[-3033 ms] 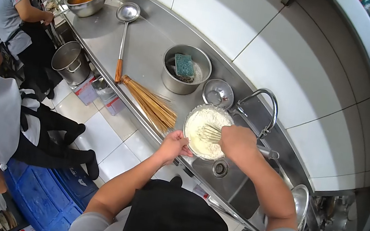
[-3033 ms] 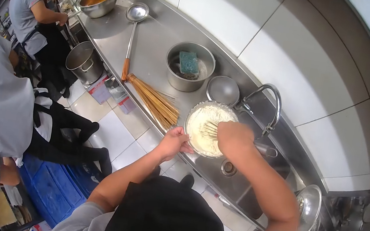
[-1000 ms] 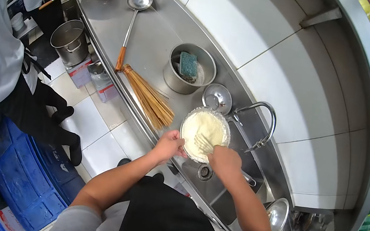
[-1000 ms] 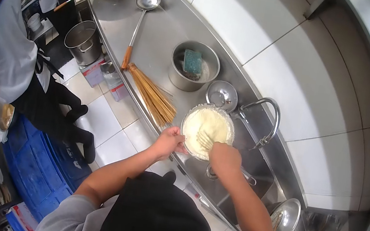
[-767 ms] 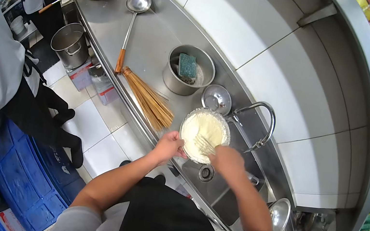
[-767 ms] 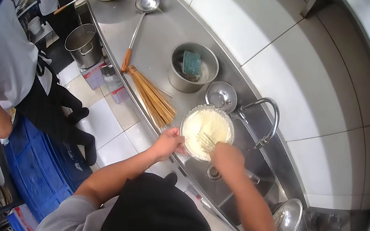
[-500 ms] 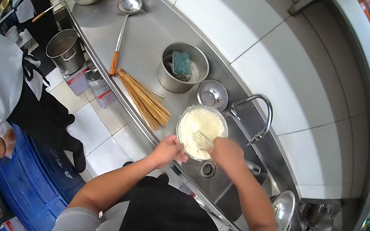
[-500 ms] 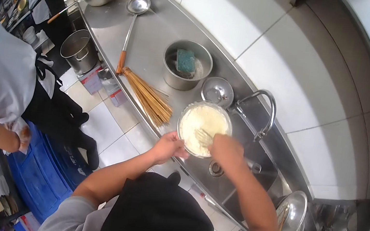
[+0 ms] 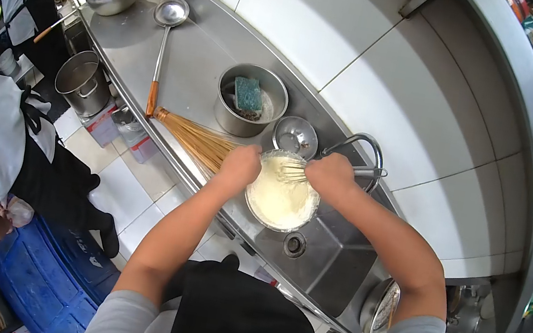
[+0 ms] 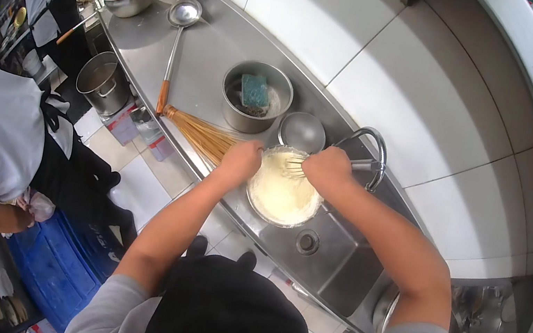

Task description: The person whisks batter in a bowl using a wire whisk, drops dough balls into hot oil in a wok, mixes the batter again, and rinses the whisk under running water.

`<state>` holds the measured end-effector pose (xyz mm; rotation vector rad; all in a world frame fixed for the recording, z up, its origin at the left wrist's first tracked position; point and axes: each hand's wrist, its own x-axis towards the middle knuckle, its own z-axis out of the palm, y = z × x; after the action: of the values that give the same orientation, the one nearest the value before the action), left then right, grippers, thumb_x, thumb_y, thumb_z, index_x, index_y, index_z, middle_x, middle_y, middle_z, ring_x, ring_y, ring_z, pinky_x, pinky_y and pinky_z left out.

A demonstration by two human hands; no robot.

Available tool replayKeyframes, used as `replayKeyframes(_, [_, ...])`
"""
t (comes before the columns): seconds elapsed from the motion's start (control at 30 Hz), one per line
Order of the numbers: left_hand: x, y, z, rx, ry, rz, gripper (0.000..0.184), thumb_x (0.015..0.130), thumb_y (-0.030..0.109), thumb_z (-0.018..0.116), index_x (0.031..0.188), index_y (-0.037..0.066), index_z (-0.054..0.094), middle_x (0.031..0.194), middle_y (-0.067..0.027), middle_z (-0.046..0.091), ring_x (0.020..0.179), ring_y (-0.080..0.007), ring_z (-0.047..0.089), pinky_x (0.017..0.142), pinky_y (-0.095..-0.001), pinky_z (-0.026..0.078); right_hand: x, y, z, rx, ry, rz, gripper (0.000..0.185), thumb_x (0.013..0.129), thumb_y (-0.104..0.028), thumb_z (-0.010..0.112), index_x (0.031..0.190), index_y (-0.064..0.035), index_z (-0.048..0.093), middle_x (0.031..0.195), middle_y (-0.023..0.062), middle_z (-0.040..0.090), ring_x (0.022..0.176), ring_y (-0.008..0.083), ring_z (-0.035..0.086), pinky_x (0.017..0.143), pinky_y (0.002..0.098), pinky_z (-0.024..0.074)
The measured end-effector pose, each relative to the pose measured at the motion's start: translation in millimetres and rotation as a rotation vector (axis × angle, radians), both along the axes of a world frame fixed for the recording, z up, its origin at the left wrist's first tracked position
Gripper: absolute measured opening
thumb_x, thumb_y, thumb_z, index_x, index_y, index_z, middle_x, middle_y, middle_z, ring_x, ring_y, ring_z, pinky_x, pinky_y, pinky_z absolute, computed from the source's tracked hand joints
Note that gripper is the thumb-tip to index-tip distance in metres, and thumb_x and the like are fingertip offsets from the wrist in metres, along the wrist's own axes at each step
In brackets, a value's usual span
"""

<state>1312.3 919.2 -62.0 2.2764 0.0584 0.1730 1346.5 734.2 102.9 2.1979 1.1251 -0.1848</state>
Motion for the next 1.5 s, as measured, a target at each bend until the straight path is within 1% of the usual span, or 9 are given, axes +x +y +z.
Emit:
replayKeyframes(0.17, [8, 5, 3, -0.117, -0.053, -0.103, 0.020, 0.084, 0.008, 0.049, 0.088, -0.001, 0.066, 0.092, -0.0287, 0.065, 0.090, -0.0432, 0.063, 0.081, -0.0508, 0.049, -5, -5, -4, -0.071, 0.040, -0.093, 0.013, 0.075, -0.008, 0.065, 0.082, -0.0089, 0.075, 0.083, 0.0090, 0.073, 0.080, 0.0258, 0.072, 0.062, 0.0376, 0.0572])
replayKeyframes(0.4, [-4, 8, 4, -0.162, 0.055, -0.152, 0.022, 0.080, 0.014, 0.059, 0.090, -0.006, 0.061, 0.086, -0.0294, 0.064, 0.088, -0.0451, 0.062, 0.080, -0.0486, 0.050, -22, -13, 17, -0.099, 0.117, -0.330, 0.018, 0.077, -0.004, 0.064, 0.093, -0.0062, 0.074, 0.093, 0.0123, 0.073, 0.087, 0.0281, 0.072, 0.066, 0.0392, 0.0580])
replayKeyframes(0.47, [-9, 2, -9, -0.220, 0.024, -0.048, 0.019, 0.082, 0.013, 0.061, 0.086, -0.005, 0.053, 0.070, -0.0229, 0.061, 0.061, -0.0337, 0.065, 0.060, -0.0422, 0.051, -27, -21, 18, -0.099, 0.135, -0.389, 0.019, 0.077, -0.003, 0.064, 0.094, -0.0050, 0.074, 0.093, 0.0133, 0.073, 0.088, 0.0294, 0.072, 0.068, 0.0399, 0.0582])
replayKeyframes(0.57, [-20, -2, 1, -0.339, 0.150, -0.024, 0.018, 0.083, 0.012, 0.059, 0.084, -0.003, 0.049, 0.065, -0.0199, 0.059, 0.050, -0.0288, 0.062, 0.050, -0.0402, 0.050, -35, -39, 10, 0.005, 0.159, -0.505, 0.018, 0.077, -0.002, 0.063, 0.093, -0.0031, 0.073, 0.094, 0.0154, 0.072, 0.088, 0.0318, 0.072, 0.069, 0.0412, 0.0580])
replayKeyframes(0.73, [-36, -7, 23, -0.477, 0.275, 0.027, 0.026, 0.084, 0.013, 0.059, 0.090, -0.011, 0.052, 0.074, -0.0270, 0.063, 0.053, -0.0334, 0.066, 0.051, -0.0415, 0.054, -52, -58, -1, 0.155, 0.194, -0.645, 0.029, 0.087, -0.029, 0.064, 0.090, -0.0008, 0.071, 0.089, 0.0181, 0.071, 0.084, 0.0361, 0.069, 0.073, 0.0464, 0.0560])
replayKeyframes(1.1, [-61, -17, 3, -0.484, 0.211, 0.091, 0.023, 0.088, 0.013, 0.058, 0.093, -0.007, 0.049, 0.075, -0.0233, 0.063, 0.050, -0.0306, 0.065, 0.046, -0.0392, 0.053, -94, -55, -24, 0.372, 0.409, -0.864, 0.035, 0.085, -0.033, 0.065, 0.094, 0.0002, 0.069, 0.093, 0.0213, 0.068, 0.091, 0.0374, 0.067, 0.080, 0.0473, 0.0522])
replayKeyframes(1.2, [-67, -22, -12, -0.841, 0.374, 0.080, 0.023, 0.094, 0.010, 0.055, 0.101, -0.008, 0.043, 0.073, -0.0209, 0.062, 0.051, -0.0287, 0.067, 0.040, -0.0373, 0.054, -90, -55, -48, 0.482, 0.415, -0.774, 0.037, 0.083, -0.038, 0.064, 0.093, -0.0021, 0.070, 0.091, 0.0235, 0.068, 0.089, 0.0388, 0.066, 0.079, 0.0478, 0.0514])
replayKeyframes(1.43, [-83, -16, 11, -0.987, 0.576, -0.029, 0.020, 0.093, 0.012, 0.051, 0.103, -0.005, 0.048, 0.063, -0.0125, 0.058, 0.048, -0.0236, 0.062, 0.041, -0.0383, 0.055, -77, -31, -49, 0.460, 0.154, -0.612, 0.036, 0.080, -0.035, 0.069, 0.092, -0.0005, 0.071, 0.089, 0.0229, 0.069, 0.089, 0.0362, 0.068, 0.079, 0.0472, 0.0520])
replayKeyframes(1.5, [-85, -16, 14, -0.957, 0.495, 0.086, 0.015, 0.092, 0.011, 0.050, 0.099, -0.002, 0.045, 0.066, -0.0117, 0.057, 0.049, -0.0221, 0.062, 0.041, -0.0362, 0.056, -60, -37, -43, 0.481, 0.370, -0.798, 0.037, 0.080, -0.036, 0.070, 0.091, -0.0013, 0.070, 0.091, 0.0235, 0.069, 0.089, 0.0375, 0.068, 0.080, 0.0474, 0.0523])
